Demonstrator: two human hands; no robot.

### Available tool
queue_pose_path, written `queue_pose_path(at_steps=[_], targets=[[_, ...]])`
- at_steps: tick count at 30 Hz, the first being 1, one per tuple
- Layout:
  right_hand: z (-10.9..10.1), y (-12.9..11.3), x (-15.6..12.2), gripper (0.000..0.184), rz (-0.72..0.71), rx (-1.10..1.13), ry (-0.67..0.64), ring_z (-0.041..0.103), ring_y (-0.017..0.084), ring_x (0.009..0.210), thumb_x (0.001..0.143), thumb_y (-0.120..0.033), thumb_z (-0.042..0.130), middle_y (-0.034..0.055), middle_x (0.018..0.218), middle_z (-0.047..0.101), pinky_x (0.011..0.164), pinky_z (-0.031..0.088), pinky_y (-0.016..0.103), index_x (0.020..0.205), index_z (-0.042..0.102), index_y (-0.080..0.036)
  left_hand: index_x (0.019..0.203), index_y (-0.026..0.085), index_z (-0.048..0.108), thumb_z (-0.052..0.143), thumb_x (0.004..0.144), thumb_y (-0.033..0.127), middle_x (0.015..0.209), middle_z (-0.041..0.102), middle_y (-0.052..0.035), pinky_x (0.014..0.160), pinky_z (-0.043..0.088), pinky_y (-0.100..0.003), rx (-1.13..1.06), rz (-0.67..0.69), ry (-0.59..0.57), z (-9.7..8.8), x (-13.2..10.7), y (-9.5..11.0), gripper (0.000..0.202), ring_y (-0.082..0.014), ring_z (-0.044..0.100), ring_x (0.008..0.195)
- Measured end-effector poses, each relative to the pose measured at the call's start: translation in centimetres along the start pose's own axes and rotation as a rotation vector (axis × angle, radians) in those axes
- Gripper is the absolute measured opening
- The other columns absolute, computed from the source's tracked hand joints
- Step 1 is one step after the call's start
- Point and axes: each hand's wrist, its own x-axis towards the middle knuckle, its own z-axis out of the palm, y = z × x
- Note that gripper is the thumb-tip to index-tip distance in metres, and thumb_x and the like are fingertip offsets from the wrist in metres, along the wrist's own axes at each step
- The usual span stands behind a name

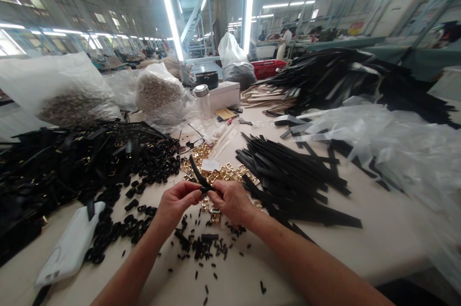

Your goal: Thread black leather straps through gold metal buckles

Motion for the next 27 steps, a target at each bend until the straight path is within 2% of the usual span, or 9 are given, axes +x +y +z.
queue_pose_path(at_steps=[4,9,12,18,27], targets=[[0.1,0.1,-0.1,0.022,-0.05,-0.038,-0.006,0.043,0.01,0.055,0.085,-0.026,0.06,-0.0021,0.06,0.055,0.053,0.023,0.022,0.065,0.056,-0.017,0.076,0.015,0.072,0.081,0.063,0.029,0.063,0.068,-0.0007,0.059,0.049,-0.021,-0.011,0.026,0.03,0.2,0.2,-0.2,0.022,-0.0102,0.058,0.059],[0.2,-0.1,-0.2,0.023,-0.082,0.013,-0.007,0.042,0.01,0.054,0.085,-0.025,0.058,-0.0024,0.059,0.053,0.053,0.023,0.023,0.065,0.054,-0.017,0.074,0.016,0.072,0.083,0.059,0.028,0.068,0.069,-0.0002,0.064,0.05,-0.021,-0.036,0.038,0.065,0.2,0.2,-0.3,0.023,-0.0104,0.059,0.063],[0.4,0.1,-0.2,0.025,-0.076,0.111,-0.004,0.043,0.009,0.053,0.086,-0.026,0.058,-0.0029,0.057,0.053,0.052,0.025,0.022,0.063,0.053,-0.017,0.075,0.015,0.071,0.083,0.06,0.028,0.064,0.068,0.0001,0.062,0.05,-0.021,-0.054,0.011,0.048,0.2,0.1,-0.4,0.023,-0.0103,0.059,0.061],[0.9,0.7,-0.2,0.025,-0.007,0.397,-0.124,0.05,0.008,0.049,0.091,-0.028,0.051,-0.0038,0.057,0.058,0.048,0.033,0.018,0.069,0.056,-0.018,0.078,0.015,0.07,0.082,0.063,0.031,0.071,0.069,-0.0014,0.063,0.05,-0.022,-0.162,-0.046,0.016,0.3,0.2,-1.1,0.025,-0.0102,0.059,0.063],[0.9,0.4,-0.1,0.015,-0.035,0.423,-0.176,0.056,0.009,0.054,0.089,-0.016,0.05,-0.0032,0.063,0.061,0.051,0.04,0.017,0.077,0.059,-0.017,0.078,0.015,0.07,0.079,0.065,0.028,0.067,0.067,0.0008,0.062,0.05,-0.02,0.0,0.038,0.022,0.2,0.3,-1.3,0.02,-0.0102,0.059,0.063]])
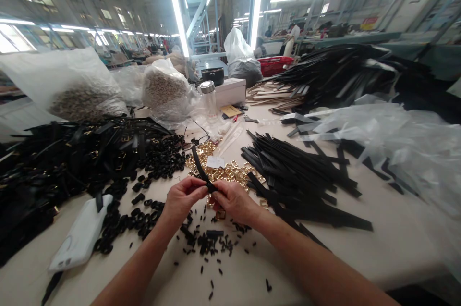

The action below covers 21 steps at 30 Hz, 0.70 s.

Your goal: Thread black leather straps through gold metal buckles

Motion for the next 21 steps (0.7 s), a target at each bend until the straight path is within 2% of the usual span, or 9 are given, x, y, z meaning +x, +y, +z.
queue_pose_path(at_steps=[4,9,12,15,18,21], targets=[[0.26,0.41,-0.07,0.014,-0.013,0.02,0.005,0.058,0.009,0.056,0.089,-0.015,0.048,-0.0027,0.065,0.063,0.052,0.04,0.017,0.079,0.058,-0.017,0.076,0.016,0.07,0.079,0.064,0.027,0.073,0.069,-0.0006,0.066,0.052,-0.022,0.031,0.016,-0.019,0.33,0.06,-0.41,0.019,-0.0125,0.062,0.068],[0.22,0.23,-0.09,0.014,-0.015,0.011,-0.012,0.057,0.01,0.06,0.083,-0.01,0.049,-0.0028,0.07,0.063,0.054,0.039,0.018,0.086,0.061,-0.017,0.076,0.018,0.073,0.075,0.068,0.025,0.076,0.069,-0.0021,0.066,0.052,-0.024,0.166,0.092,-0.01,0.51,-0.03,-0.48,0.011,-0.0151,0.063,0.069],[0.16,0.01,-0.1,0.012,-0.002,0.028,0.0,0.055,0.01,0.061,0.084,-0.016,0.053,-0.003,0.072,0.063,0.054,0.039,0.019,0.092,0.063,-0.017,0.078,0.021,0.076,0.073,0.069,0.023,0.078,0.07,-0.003,0.07,0.052,-0.026,0.253,0.147,-0.006,0.63,-0.24,-0.15,0.009,-0.0173,0.064,0.073],[0.07,-0.03,-0.06,0.011,0.026,0.045,0.053,0.056,0.011,0.061,0.087,-0.024,0.055,-0.0024,0.069,0.062,0.055,0.039,0.019,0.086,0.062,-0.016,0.082,0.022,0.076,0.073,0.069,0.022,0.084,0.071,-0.0041,0.074,0.052,-0.027,0.262,0.182,-0.03,0.74,-0.4,0.13,0.014,-0.0183,0.064,0.078],[-0.13,-0.13,-0.07,0.016,0.024,0.036,0.069,0.056,0.01,0.059,0.089,-0.024,0.051,-0.002,0.067,0.062,0.053,0.039,0.019,0.08,0.061,-0.016,0.082,0.018,0.074,0.073,0.071,0.028,0.076,0.07,-0.004,0.067,0.052,-0.025,0.116,0.067,-0.051,0.57,-0.26,0.11,0.014,-0.0161,0.063,0.07],[-0.29,-0.42,-0.19,0.017,0.001,-0.01,0.057,0.056,0.01,0.055,0.09,-0.023,0.049,-0.0021,0.064,0.061,0.052,0.038,0.019,0.08,0.061,-0.016,0.083,0.015,0.069,0.076,0.07,0.036,0.069,0.068,-0.0024,0.059,0.05,-0.021,-0.117,-0.091,0.025,0.2,0.12,0.02,0.025,-0.0124,0.062,0.061]])
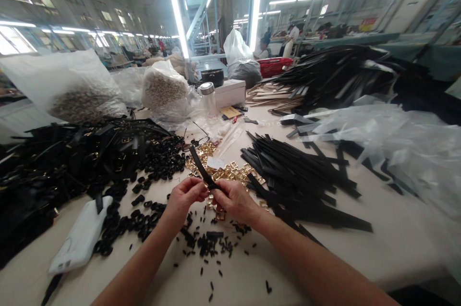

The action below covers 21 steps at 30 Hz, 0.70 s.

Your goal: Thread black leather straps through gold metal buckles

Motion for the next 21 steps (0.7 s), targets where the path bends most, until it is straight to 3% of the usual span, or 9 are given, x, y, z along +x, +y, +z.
queue_pose_path(at_steps=[4,11,15,21], targets=[[0.0,-0.4,-0.2,0.019,0.006,-0.064,-0.063,0.055,0.009,0.052,0.092,-0.023,0.047,-0.0035,0.06,0.061,0.052,0.037,0.019,0.081,0.061,-0.017,0.094,0.015,0.069,0.08,0.066,0.038,0.074,0.069,-0.002,0.056,0.049,-0.018,-0.208,-0.108,0.034,-0.3,0.3,0.2,0.038,-0.0088,0.061,0.058],[-0.1,-0.6,-0.1,0.019,-0.004,-0.184,-0.047,0.054,0.01,0.053,0.088,-0.02,0.051,-0.0031,0.059,0.062,0.053,0.035,0.019,0.073,0.062,-0.017,0.082,0.013,0.074,0.085,0.06,0.032,0.079,0.071,-0.0042,0.063,0.05,-0.019,-0.229,-0.174,-0.008,0.0,-0.1,0.2,0.031,-0.0089,0.06,0.062],[0.0,-0.5,0.0,0.017,-0.008,-0.216,0.021,0.053,0.01,0.056,0.087,-0.02,0.054,-0.0022,0.062,0.062,0.054,0.034,0.02,0.075,0.065,-0.017,0.085,0.015,0.076,0.083,0.062,0.033,0.08,0.072,-0.004,0.064,0.049,-0.021,-0.19,-0.116,0.001,0.3,-0.1,-0.5,0.03,-0.0096,0.059,0.064],[0.0,-0.5,0.1,0.018,0.017,-0.205,0.043,0.052,0.011,0.056,0.087,-0.022,0.053,-0.0017,0.063,0.063,0.054,0.033,0.021,0.079,0.069,-0.018,0.085,0.016,0.076,0.08,0.064,0.032,0.067,0.067,-0.0007,0.061,0.046,-0.023,-0.023,0.033,0.056,0.9,-0.3,-0.7,0.027,-0.0107,0.054,0.059]])
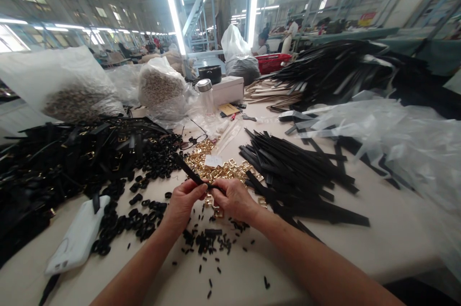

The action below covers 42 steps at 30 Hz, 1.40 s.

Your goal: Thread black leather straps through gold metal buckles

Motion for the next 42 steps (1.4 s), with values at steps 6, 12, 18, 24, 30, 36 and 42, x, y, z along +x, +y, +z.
queue_pose_path(at_steps=[6,12,18,24,30,36,42], targets=[[-0.2,0.0,0.2,0.017,0.038,-0.057,0.001,0.05,0.01,0.054,0.083,-0.017,0.055,-0.0018,0.06,0.061,0.053,0.031,0.02,0.07,0.066,-0.016,0.076,0.017,0.076,0.079,0.062,0.024,0.083,0.07,-0.0039,0.076,0.049,-0.028,0.105,0.222,0.01,0.8,-0.6,1.0,0.015,-0.0183,0.061,0.082],[-0.3,0.1,0.1,0.017,0.001,-0.077,-0.001,0.049,0.01,0.054,0.083,-0.017,0.054,-0.0018,0.06,0.06,0.052,0.031,0.02,0.075,0.069,-0.017,0.085,0.016,0.076,0.079,0.063,0.03,0.068,0.067,-0.0018,0.063,0.048,-0.026,0.121,0.045,-0.062,0.2,-0.2,0.7,0.026,-0.0139,0.056,0.062],[-0.6,-0.1,0.1,0.019,0.037,0.213,-0.165,0.052,0.009,0.051,0.086,-0.019,0.051,-0.0037,0.058,0.06,0.052,0.038,0.019,0.087,0.069,-0.018,0.091,0.013,0.074,0.074,0.07,0.041,0.056,0.058,0.0005,0.048,0.039,-0.021,0.073,-0.052,-0.149,-0.5,0.2,0.3,0.035,-0.0091,0.048,0.049],[-0.4,0.5,0.1,0.017,0.223,0.711,-0.356,0.047,0.007,0.039,0.082,-0.028,0.055,-0.0043,0.049,0.056,0.04,0.039,0.017,0.076,0.061,-0.014,0.094,0.016,0.07,0.075,0.069,0.045,0.052,0.049,0.0044,0.036,0.027,-0.015,-0.141,-0.201,-0.247,-0.6,-0.2,0.6,0.039,-0.0051,0.038,0.041],[0.2,0.7,0.2,0.019,0.31,0.878,-0.351,0.05,0.007,0.038,0.078,-0.033,0.061,-0.0033,0.049,0.058,0.037,0.039,0.016,0.074,0.058,-0.015,0.088,0.017,0.067,0.077,0.069,0.041,0.052,0.048,0.0051,0.036,0.025,-0.012,-0.254,-0.287,-0.311,-1.1,-0.1,0.7,0.032,-0.0026,0.036,0.039],[-0.2,-0.1,0.1,0.014,0.336,0.786,-0.275,0.048,0.006,0.037,0.075,-0.027,0.061,-0.0066,0.046,0.054,0.036,0.036,0.013,0.069,0.052,-0.017,0.087,0.016,0.065,0.077,0.071,0.04,0.052,0.049,0.0048,0.036,0.028,-0.011,-0.272,-0.302,-0.322,-1.1,-0.2,0.5,0.031,-0.0033,0.04,0.04],[-0.4,0.1,0.2,0.018,0.328,0.725,-0.266,0.046,0.005,0.037,0.075,-0.023,0.06,-0.0084,0.045,0.05,0.036,0.032,0.013,0.065,0.046,-0.018,0.095,0.017,0.062,0.076,0.072,0.039,0.052,0.053,0.0044,0.038,0.032,-0.01,-0.316,-0.298,-0.259,-0.1,-0.8,0.3,0.035,-0.0036,0.043,0.04]])
